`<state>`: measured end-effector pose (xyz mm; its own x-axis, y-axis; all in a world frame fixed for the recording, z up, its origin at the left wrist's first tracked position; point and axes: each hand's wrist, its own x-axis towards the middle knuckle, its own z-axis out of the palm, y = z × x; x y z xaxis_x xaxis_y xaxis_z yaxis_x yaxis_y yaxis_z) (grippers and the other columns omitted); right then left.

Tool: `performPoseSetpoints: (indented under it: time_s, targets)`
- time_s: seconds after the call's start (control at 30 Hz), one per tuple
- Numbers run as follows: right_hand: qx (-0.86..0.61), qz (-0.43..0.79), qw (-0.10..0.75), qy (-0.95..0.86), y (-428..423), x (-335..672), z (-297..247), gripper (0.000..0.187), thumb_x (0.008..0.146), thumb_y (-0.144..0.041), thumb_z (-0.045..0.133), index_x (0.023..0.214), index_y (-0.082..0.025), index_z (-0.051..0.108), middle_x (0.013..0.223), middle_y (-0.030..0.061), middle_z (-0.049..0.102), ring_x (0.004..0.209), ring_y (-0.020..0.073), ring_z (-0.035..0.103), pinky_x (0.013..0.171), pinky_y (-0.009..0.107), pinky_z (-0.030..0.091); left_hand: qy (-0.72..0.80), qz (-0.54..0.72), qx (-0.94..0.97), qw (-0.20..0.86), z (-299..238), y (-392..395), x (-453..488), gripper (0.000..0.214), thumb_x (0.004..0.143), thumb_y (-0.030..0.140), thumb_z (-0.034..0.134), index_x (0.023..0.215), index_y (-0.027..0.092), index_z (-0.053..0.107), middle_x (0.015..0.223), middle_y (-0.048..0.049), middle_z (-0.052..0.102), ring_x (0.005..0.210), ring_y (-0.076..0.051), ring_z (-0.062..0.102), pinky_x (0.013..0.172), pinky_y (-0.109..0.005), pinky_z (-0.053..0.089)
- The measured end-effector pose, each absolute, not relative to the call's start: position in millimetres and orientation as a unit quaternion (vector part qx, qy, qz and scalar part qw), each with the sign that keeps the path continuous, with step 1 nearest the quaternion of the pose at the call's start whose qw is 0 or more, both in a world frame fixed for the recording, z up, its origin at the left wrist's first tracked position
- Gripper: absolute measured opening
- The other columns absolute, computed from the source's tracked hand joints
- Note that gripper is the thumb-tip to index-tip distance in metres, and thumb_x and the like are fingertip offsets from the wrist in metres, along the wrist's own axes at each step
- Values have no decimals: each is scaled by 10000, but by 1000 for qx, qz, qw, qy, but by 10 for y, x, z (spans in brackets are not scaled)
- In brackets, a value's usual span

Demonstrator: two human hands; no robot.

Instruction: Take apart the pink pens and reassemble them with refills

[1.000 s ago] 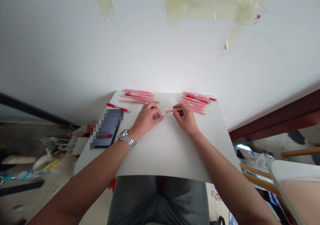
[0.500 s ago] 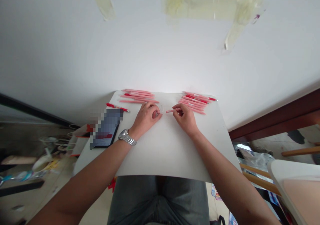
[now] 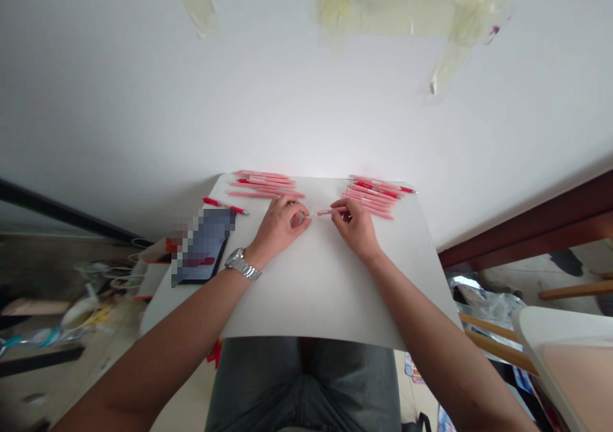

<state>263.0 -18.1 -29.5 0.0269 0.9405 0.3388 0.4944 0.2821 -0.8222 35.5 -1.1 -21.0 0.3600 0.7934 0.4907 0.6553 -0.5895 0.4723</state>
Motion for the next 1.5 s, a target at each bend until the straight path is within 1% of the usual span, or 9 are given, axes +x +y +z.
performPoseSetpoints:
  time_s: [0.13, 0.3, 0.4, 0.63, 0.87, 1.1, 1.17, 1.33, 1.5]
  targets:
    - [-549, 241, 459, -655, -190, 2627, -282, 225, 933, -424, 641, 1008, -222, 706, 870, 45, 731, 707, 179, 638, 658, 323, 498, 435, 358, 820, 96, -197, -11, 349, 52, 927, 205, 698, 947, 248, 679, 1057, -71, 625, 1306, -277, 570, 1107, -467, 470]
    - [-547, 245, 463, -653, -190, 2619, -278, 258, 950, -466, 636, 1005, -224, 706, 887, 52, 741, 728, 187, 659, 666, 324, 503, 456, 362, 807, 94, -163, -20, 337, 61, 950, 193, 645, 925, 237, 678, 1175, -77, 647, 1215, -266, 596, 1117, -457, 461]
    - [-543, 252, 466, -651, -195, 2608, -268, 277, 960, -487, 630, 1004, -222, 701, 902, 58, 743, 741, 191, 672, 666, 323, 506, 467, 371, 797, 95, -139, -27, 331, 62, 951, 192, 637, 952, 236, 680, 1224, -74, 652, 1172, -263, 598, 1098, -450, 471]
    - [-533, 252, 467, -659, -204, 2595, -255, 273, 963, -471, 634, 1031, -217, 708, 953, 63, 760, 777, 194, 702, 674, 319, 524, 461, 387, 793, 90, -124, -10, 334, 93, 958, 182, 619, 1021, 235, 662, 1184, -62, 677, 1155, -249, 602, 1083, -431, 474]
    - [-559, 180, 435, -683, -178, 2638, -306, 310, 970, -403, 595, 1131, -208, 774, 1006, 85, 781, 781, 199, 687, 683, 331, 527, 478, 387, 785, 76, -129, 1, 318, 66, 965, 196, 610, 996, 233, 654, 1161, -58, 685, 1145, -248, 608, 1070, -419, 474]
    - [-572, 112, 406, -704, -203, 2652, -327, 343, 982, -360, 585, 1203, -197, 790, 941, 68, 768, 681, 170, 641, 689, 323, 504, 512, 364, 777, 47, -149, 48, 251, 131, 982, 203, 572, 1036, 235, 687, 1134, -77, 666, 1126, -269, 603, 1059, -439, 468]
    - [-572, 108, 397, -710, -210, 2648, -320, 337, 984, -356, 584, 1201, -200, 790, 919, 66, 760, 694, 175, 651, 691, 318, 502, 523, 351, 776, 36, -162, 68, 220, 167, 975, 172, 553, 1047, 233, 690, 1129, -86, 656, 1108, -276, 601, 1042, -446, 473]
    - [-574, 105, 394, -710, -215, 2644, -295, 268, 963, -339, 610, 1138, -223, 776, 992, 68, 766, 764, 186, 680, 714, 314, 504, 551, 322, 770, 20, -206, 113, 159, 211, 951, 120, 530, 1050, 227, 682, 1106, -90, 649, 1072, -280, 606, 1002, -442, 484]
    - [-590, 124, 375, -704, -203, 2655, -301, 207, 920, -330, 649, 1076, -229, 740, 884, 39, 738, 724, 183, 657, 683, 304, 481, 572, 292, 767, 10, -228, 141, 148, 175, 957, 136, 525, 1018, 223, 664, 1067, -90, 652, 1031, -283, 617, 943, -431, 493]
